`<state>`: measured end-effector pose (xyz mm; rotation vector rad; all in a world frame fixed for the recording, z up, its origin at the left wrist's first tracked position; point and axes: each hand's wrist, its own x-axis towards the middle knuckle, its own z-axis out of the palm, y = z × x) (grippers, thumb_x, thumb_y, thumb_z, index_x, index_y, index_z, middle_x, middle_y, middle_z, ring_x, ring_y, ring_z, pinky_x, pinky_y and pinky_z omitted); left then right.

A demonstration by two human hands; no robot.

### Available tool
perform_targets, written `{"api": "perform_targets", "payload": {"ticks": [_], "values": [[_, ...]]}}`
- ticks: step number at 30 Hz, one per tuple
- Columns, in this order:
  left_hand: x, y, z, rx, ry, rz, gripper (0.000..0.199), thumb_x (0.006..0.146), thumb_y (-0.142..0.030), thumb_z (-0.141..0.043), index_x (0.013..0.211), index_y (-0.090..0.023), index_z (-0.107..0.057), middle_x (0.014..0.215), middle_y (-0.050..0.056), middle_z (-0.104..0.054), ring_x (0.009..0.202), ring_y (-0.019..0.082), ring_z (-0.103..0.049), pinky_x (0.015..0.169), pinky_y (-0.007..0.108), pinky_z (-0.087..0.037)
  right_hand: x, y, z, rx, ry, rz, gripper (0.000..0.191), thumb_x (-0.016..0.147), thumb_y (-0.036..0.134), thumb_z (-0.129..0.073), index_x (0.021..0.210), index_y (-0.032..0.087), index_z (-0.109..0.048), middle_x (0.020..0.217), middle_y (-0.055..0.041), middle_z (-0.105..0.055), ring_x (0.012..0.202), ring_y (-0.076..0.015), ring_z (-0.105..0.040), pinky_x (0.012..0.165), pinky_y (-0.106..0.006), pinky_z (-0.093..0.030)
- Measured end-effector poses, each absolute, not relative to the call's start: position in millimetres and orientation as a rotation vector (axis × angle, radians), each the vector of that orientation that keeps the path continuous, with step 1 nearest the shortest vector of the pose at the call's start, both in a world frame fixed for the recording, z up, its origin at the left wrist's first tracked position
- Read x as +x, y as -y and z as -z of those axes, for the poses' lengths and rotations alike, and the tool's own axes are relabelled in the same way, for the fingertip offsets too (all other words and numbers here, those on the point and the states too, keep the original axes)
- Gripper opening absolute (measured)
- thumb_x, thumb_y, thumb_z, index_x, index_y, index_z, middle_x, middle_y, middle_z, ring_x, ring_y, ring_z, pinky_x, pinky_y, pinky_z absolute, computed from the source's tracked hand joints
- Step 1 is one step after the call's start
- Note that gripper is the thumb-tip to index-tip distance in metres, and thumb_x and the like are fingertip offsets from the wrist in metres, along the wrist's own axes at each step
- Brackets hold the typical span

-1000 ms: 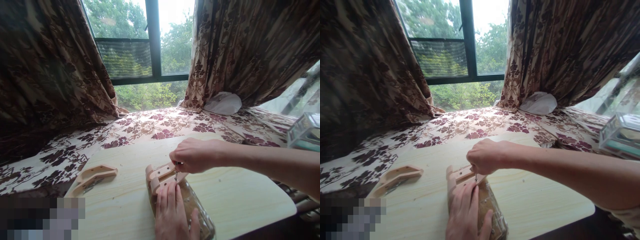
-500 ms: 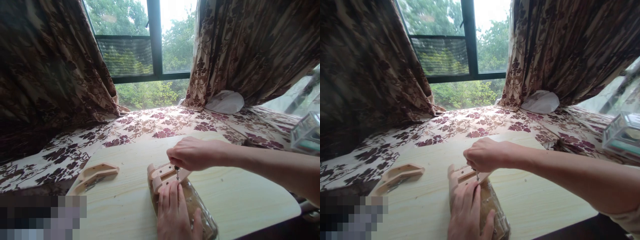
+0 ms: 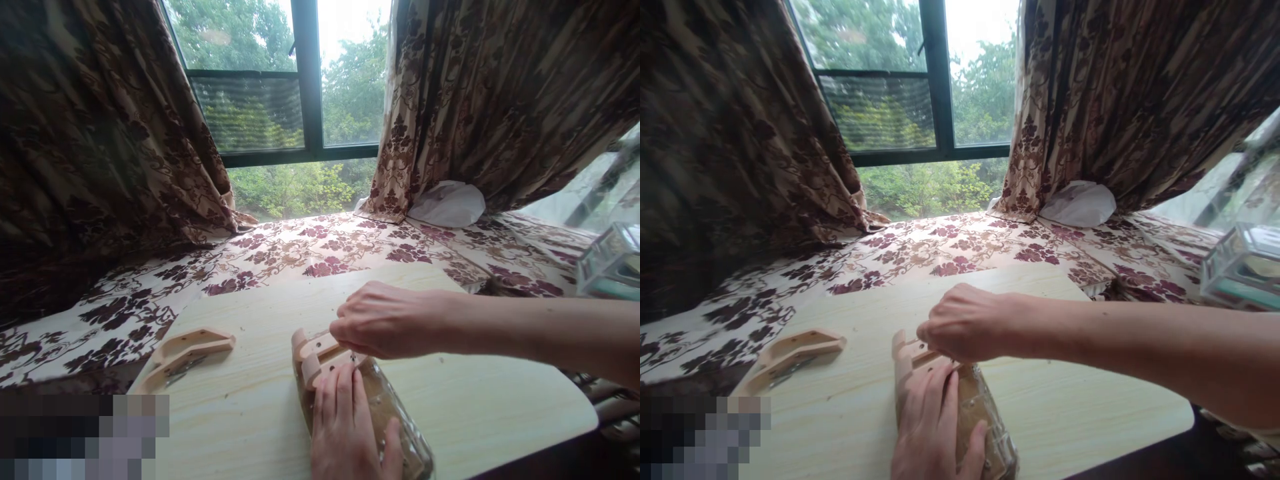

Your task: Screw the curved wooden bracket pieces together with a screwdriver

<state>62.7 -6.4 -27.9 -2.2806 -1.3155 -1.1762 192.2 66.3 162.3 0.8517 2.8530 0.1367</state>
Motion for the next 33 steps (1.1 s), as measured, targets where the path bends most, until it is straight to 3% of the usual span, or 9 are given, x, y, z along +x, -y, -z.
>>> {"api": "perform_targets", "payload": {"ticks": [6, 10, 15, 25, 33], "values": [[61.1, 5.6, 30.1, -2.286, 1.280, 1.155, 0.049, 0.084, -0.040, -0.050, 0.119, -0.006, -0.054, 0.126, 0.015, -0.053, 0.121, 0.033, -0.044, 0.100, 0.046, -0.040, 195.4, -72.6, -154.9, 1.248, -2.745, -0.167, 0.030, 0.094, 0.028, -0.039, 0.081, 0.014, -0.062, 0.069, -0.0090, -0.067, 0.054, -0.0145, -0.053, 0.047, -0.029, -0.017], [60.8, 5.3, 30.1, -2.268, 1.294, 1.139, 0.049, 0.084, -0.041, -0.048, 0.119, -0.008, -0.055, 0.126, 0.013, -0.053, 0.120, 0.032, -0.046, 0.099, 0.045, -0.040, 194.8, -70.0, -166.7, 1.048, -2.802, -0.108, 0.020, 0.090, 0.030, -0.049, 0.092, 0.015, -0.061, 0.073, -0.0063, -0.066, 0.058, -0.0137, -0.052, 0.048, -0.027, -0.021], [60.9, 4.8, 29.9, -2.270, 1.296, 1.141, 0.048, 0.084, -0.041, -0.047, 0.118, -0.008, -0.055, 0.126, 0.012, -0.054, 0.119, 0.030, -0.046, 0.099, 0.043, -0.040, 193.8, -67.0, -166.4, 0.736, -2.929, -0.109, 0.018, 0.092, 0.019, -0.043, 0.082, 0.016, -0.057, 0.075, -0.0037, -0.063, 0.060, -0.0119, -0.049, 0.049, -0.027, -0.022], [62.0, 5.7, 30.2, -2.288, 1.306, 1.181, 0.048, 0.083, -0.041, -0.049, 0.118, -0.009, -0.055, 0.125, 0.013, -0.054, 0.119, 0.032, -0.045, 0.098, 0.046, -0.040, 187.5, -70.5, -147.2, 1.222, -2.854, -0.160, 0.022, 0.093, 0.029, -0.040, 0.088, 0.015, -0.056, 0.067, -0.0057, -0.065, 0.052, -0.0142, -0.051, 0.046, -0.030, -0.016], [60.7, 6.2, 28.7, -2.290, 1.309, 1.140, 0.048, 0.084, -0.039, -0.049, 0.119, -0.008, -0.054, 0.127, 0.013, -0.053, 0.120, 0.031, -0.045, 0.099, 0.044, -0.040, 192.2, -66.5, -171.4, 0.848, -2.862, -0.095, 0.018, 0.090, 0.021, -0.046, 0.080, 0.015, -0.060, 0.074, -0.0051, -0.064, 0.063, -0.0134, -0.054, 0.050, -0.027, -0.024]]}}
